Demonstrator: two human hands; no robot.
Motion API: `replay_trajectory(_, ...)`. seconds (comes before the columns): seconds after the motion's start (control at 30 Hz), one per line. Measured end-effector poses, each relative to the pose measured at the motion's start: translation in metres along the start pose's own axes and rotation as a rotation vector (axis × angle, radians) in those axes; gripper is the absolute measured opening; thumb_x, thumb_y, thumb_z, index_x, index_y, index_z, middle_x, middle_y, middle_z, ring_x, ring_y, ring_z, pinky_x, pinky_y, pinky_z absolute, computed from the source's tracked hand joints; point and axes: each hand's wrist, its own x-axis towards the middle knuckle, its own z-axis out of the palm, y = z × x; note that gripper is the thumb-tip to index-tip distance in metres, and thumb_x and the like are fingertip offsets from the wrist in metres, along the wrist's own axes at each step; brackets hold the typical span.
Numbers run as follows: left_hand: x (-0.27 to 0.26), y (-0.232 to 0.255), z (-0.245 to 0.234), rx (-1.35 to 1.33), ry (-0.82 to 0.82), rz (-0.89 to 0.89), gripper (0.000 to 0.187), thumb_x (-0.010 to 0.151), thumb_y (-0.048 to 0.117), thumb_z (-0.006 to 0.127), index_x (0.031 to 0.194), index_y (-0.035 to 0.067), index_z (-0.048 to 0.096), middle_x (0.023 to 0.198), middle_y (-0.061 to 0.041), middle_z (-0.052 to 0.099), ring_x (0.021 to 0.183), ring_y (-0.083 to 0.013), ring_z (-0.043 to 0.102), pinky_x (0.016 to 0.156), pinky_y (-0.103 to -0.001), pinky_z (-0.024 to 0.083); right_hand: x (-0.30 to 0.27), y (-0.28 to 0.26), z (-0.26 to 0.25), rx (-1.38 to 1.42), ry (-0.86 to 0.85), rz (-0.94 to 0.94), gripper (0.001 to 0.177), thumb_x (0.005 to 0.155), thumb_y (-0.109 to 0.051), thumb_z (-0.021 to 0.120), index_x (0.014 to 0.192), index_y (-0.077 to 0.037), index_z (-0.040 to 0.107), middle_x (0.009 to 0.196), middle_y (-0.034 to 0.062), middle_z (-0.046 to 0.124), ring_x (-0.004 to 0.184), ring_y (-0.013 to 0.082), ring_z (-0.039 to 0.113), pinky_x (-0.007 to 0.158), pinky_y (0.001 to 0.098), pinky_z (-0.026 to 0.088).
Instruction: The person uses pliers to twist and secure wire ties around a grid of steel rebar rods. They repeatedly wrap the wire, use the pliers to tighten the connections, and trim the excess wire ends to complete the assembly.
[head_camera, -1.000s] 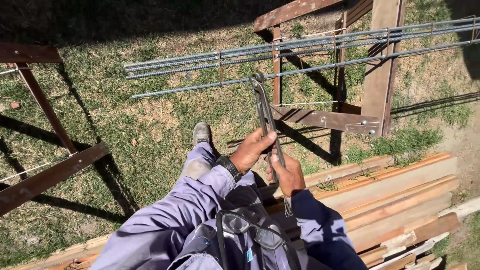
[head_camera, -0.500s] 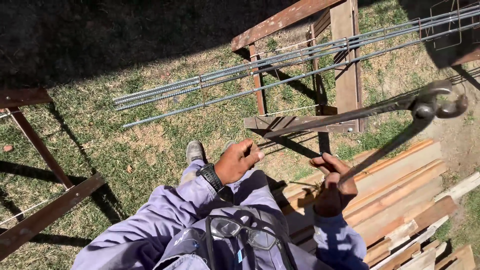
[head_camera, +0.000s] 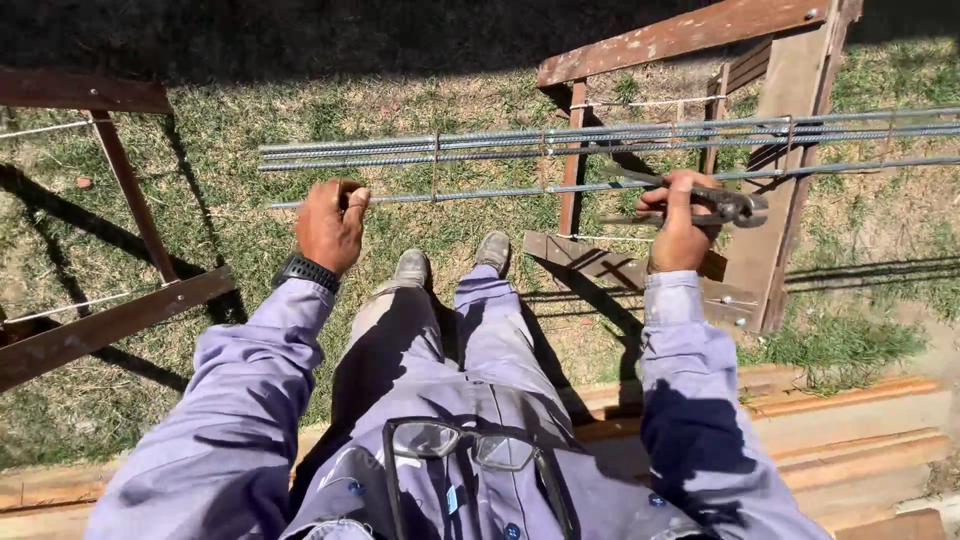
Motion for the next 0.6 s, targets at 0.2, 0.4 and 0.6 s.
replay_trajectory(0.2, 0.021, 0.033, -0.016, -0.140, 0.051, -0.160, 0.035, 0.091, 0.017, 0.082, 0.116, 0.004, 0.063, 0.114, -0.020, 0.056, 0.103, -0.0397, 0.061, 0.095, -0.054, 0.048, 0.029, 0.089, 0.001, -0.387, -0.041, 0.129, 0.021, 0.101, -0.026, 0.075, 0.103, -0.007, 0.066, 0.097, 0.0169, 0.072, 0.086, 0.0180, 0.070, 0.082, 0.0340, 0.058)
replay_trajectory(0.4, 0.026, -0.017, 0.004, -0.081, 0.055, -0.292, 0.034, 0.098, 0.037, 0.079, 0.104, 0.006, 0.064, 0.090, -0.019, 0.069, 0.093, -0.0392, 0.068, 0.083, -0.055, 0.051, 0.035, 0.086, 0.000, -0.778, -0.110, 0.035, 0.029, 0.072, -0.012, 0.092, 0.096, -0.010, 0.077, 0.091, 0.0180, 0.068, 0.086, 0.0291, 0.068, 0.081, 0.0390, 0.056)
replay_trajectory(0.6, 0.005, -0.034, 0.022, -0.399, 0.122, -0.562, 0.047, 0.095, 0.062, 0.075, 0.078, 0.018, 0.070, 0.073, -0.005, 0.072, 0.080, -0.0225, 0.067, 0.086, -0.035, 0.044, 0.076, 0.089, -0.006, -0.899, -0.018, -0.059, 0.021, 0.078, -0.028, 0.089, 0.092, -0.024, 0.074, 0.088, -0.0008, 0.073, 0.082, 0.0166, 0.070, 0.079, 0.0337, 0.054)
